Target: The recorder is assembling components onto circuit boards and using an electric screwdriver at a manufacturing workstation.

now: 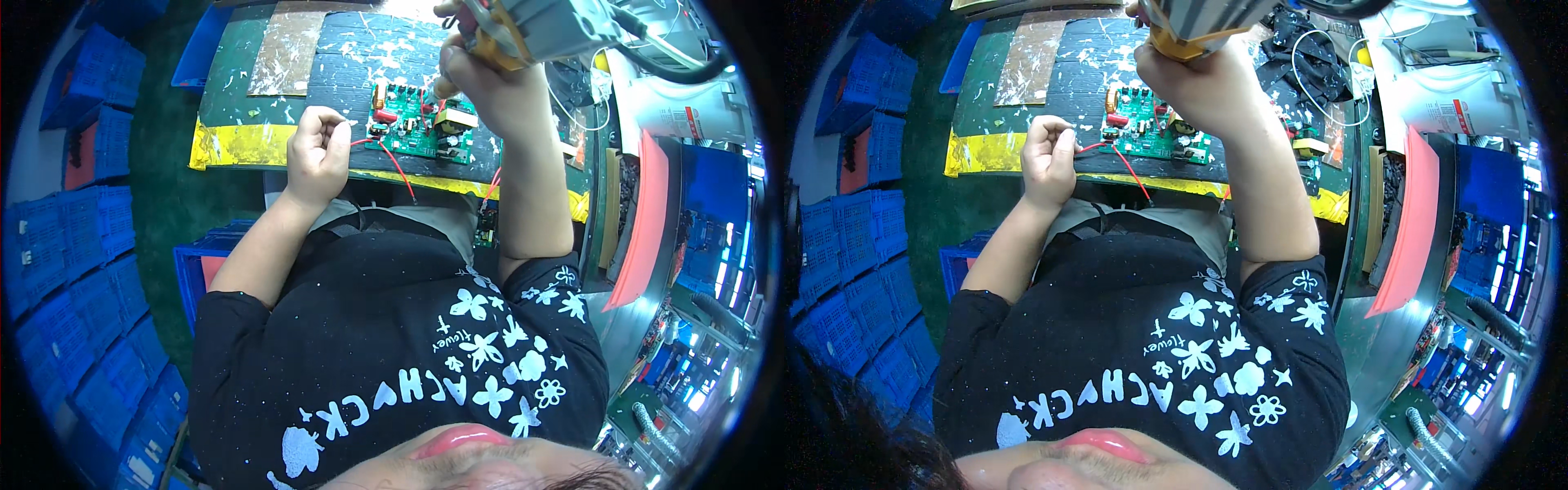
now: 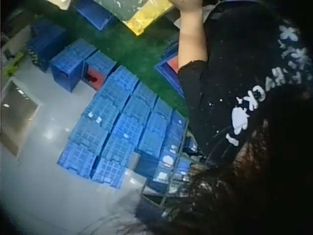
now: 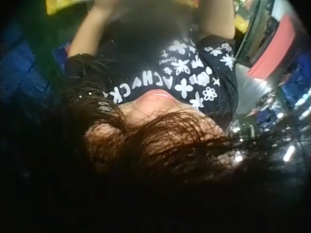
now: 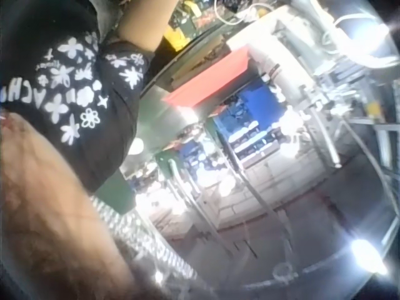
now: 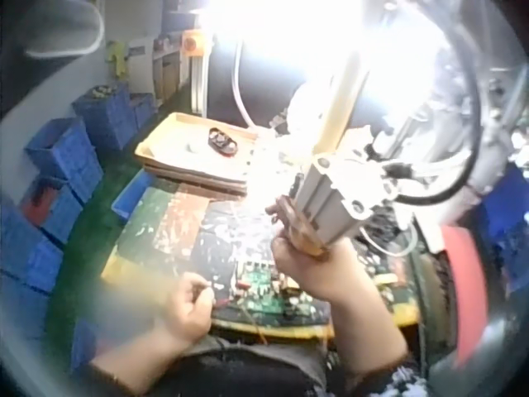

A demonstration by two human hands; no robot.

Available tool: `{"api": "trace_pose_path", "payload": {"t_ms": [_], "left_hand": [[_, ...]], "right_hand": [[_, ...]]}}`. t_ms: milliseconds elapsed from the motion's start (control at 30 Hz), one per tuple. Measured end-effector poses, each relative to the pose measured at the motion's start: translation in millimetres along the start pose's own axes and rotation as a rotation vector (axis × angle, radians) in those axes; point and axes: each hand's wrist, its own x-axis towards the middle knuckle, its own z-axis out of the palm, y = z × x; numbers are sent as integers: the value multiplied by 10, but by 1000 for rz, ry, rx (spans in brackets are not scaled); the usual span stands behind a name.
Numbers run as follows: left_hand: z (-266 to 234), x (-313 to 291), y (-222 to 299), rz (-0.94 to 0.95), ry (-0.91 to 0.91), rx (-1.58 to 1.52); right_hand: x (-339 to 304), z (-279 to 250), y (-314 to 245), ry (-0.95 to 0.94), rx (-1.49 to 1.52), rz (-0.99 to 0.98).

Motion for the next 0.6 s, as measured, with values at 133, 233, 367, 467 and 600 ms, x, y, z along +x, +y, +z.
{"api": "trace_pose_path", "payload": {"t_ms": [133, 233, 367, 467, 600], "left_hand": [[-1, -10, -1, -14, 15, 22], [7, -6, -1, 9, 14, 6], [8, 2, 19, -1, 4, 1], [4, -4, 26, -8, 8, -7], [4, 0, 17, 1, 8, -3]], "right_hand": [[59, -53, 30, -90, -30, 4], [37, -29, 132, -119, 26, 18], [19, 56, 302, -18, -1, -94], [108, -12, 105, -29, -173, -238], [84, 25, -96, -81, 134, 285]]}}
